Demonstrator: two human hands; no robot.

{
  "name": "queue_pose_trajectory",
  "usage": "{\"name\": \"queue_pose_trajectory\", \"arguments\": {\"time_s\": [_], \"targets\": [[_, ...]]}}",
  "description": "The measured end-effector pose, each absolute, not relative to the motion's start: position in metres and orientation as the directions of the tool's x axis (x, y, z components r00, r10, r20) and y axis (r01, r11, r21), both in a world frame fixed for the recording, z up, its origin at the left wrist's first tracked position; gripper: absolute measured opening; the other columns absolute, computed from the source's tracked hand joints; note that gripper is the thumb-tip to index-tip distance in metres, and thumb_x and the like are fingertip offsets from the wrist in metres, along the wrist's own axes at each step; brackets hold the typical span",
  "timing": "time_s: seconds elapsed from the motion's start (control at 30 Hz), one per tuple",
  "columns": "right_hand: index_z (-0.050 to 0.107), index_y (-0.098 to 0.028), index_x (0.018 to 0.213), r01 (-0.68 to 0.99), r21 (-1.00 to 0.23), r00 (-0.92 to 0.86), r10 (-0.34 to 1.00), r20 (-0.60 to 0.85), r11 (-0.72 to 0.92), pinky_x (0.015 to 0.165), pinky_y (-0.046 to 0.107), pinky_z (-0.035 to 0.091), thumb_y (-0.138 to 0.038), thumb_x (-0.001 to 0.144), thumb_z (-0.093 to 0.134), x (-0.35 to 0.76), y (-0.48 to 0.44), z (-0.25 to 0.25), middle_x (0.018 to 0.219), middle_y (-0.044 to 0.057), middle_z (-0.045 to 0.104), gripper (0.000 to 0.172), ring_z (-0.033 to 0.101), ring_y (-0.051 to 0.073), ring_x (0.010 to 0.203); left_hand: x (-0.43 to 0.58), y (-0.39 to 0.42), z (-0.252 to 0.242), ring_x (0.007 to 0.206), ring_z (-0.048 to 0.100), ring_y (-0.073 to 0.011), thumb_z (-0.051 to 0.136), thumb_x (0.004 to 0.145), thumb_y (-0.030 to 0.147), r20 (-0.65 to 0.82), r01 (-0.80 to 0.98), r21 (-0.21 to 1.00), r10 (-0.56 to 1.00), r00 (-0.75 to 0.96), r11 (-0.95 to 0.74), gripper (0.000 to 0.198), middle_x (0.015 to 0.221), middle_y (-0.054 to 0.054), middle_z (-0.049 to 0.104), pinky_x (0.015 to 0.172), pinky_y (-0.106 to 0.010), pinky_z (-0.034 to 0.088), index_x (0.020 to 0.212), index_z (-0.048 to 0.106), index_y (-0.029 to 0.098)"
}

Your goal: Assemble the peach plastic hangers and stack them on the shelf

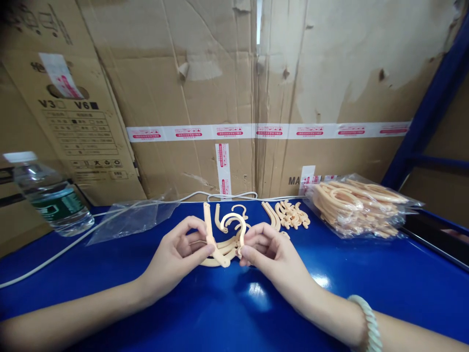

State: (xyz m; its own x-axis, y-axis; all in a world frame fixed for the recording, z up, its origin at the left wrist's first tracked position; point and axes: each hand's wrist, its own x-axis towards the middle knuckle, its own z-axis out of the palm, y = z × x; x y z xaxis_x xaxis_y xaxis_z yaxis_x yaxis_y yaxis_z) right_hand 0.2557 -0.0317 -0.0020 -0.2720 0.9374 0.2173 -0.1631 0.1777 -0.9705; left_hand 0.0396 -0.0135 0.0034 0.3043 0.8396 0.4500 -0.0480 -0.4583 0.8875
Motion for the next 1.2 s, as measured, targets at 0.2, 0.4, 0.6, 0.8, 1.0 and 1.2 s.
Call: {"name": "queue_pose_trajectory", "arguments": {"time_s": [0.2, 0.4, 0.6, 0.8, 1.0, 1.2], "targets": [[0.053, -0.025, 0.119, -0.319, -0.948, -0.238, 0.967, 0.090, 0.010, 0.075, 0.028, 0.054, -0.031, 0.069, 0.087, 0.255, -0.029, -0.001, 0.077, -0.004, 0.067, 0.061, 0.067, 0.012, 0.069, 0.042, -0.014, 0.001, 0.081, 0.070, -0.0140, 0.075, 0.069, 0.012, 0.413, -0.187, 0.907, 0.884, 0.218, -0.377, 0.054, 0.096, 0.002, 0.060, 0.073, -0.027, 0.061, 0.109, 0.042, 0.028], [0.067, -0.017, 0.081, -0.255, -0.967, -0.311, 0.947, 0.087, 0.005, 0.077, 0.025, 0.053, -0.036, 0.068, 0.087, 0.257, -0.027, 0.001, 0.082, 0.003, 0.069, 0.030, 0.065, 0.013, 0.077, 0.044, -0.024, -0.002, 0.074, 0.065, -0.0161, 0.069, 0.078, 0.022, 0.433, 0.008, 0.893, 0.864, 0.256, -0.450, 0.017, 0.076, 0.001, 0.058, 0.069, -0.029, 0.059, 0.078, 0.053, 0.021], [0.069, -0.018, 0.078, -0.256, -0.967, -0.295, 0.951, 0.094, 0.016, 0.082, 0.026, 0.054, -0.041, 0.071, 0.084, 0.257, -0.030, 0.005, 0.096, 0.004, 0.067, 0.028, 0.064, 0.017, 0.091, 0.046, -0.030, -0.004, 0.072, 0.061, -0.0161, 0.067, 0.081, 0.024, 0.491, 0.039, 0.858, 0.839, 0.235, -0.512, 0.018, 0.078, 0.000, 0.056, 0.065, -0.027, 0.055, 0.074, 0.051, 0.022], [0.069, -0.017, 0.083, -0.263, -0.963, -0.384, 0.922, 0.055, -0.052, 0.075, 0.022, 0.057, -0.039, 0.074, 0.082, 0.256, -0.032, 0.005, 0.092, 0.004, 0.067, 0.027, 0.064, 0.014, 0.086, 0.043, -0.032, -0.007, 0.078, 0.060, -0.0183, 0.064, 0.084, 0.020, 0.536, 0.126, 0.807, 0.805, 0.253, -0.577, 0.017, 0.080, -0.001, 0.058, 0.075, -0.035, 0.055, 0.074, 0.050, 0.022], [0.066, -0.016, 0.079, -0.279, -0.955, -0.396, 0.918, 0.019, -0.100, 0.071, 0.021, 0.057, -0.036, 0.072, 0.085, 0.255, -0.033, 0.006, 0.081, 0.002, 0.065, 0.028, 0.063, 0.011, 0.077, 0.043, -0.037, -0.005, 0.081, 0.065, -0.0193, 0.062, 0.085, 0.015, 0.600, 0.146, 0.739, 0.741, 0.300, -0.658, 0.019, 0.083, 0.000, 0.062, 0.078, -0.038, 0.053, 0.073, 0.050, 0.023], [0.063, -0.016, 0.080, -0.278, -0.955, -0.414, 0.910, 0.024, -0.102, 0.071, 0.022, 0.056, -0.034, 0.071, 0.085, 0.252, -0.035, 0.004, 0.083, 0.003, 0.066, 0.030, 0.064, 0.012, 0.080, 0.044, -0.038, -0.001, 0.079, 0.064, -0.0172, 0.063, 0.085, 0.009, 0.652, 0.116, 0.684, 0.675, 0.346, -0.720, 0.020, 0.082, 0.000, 0.064, 0.075, -0.033, 0.052, 0.073, 0.054, 0.022]]}}
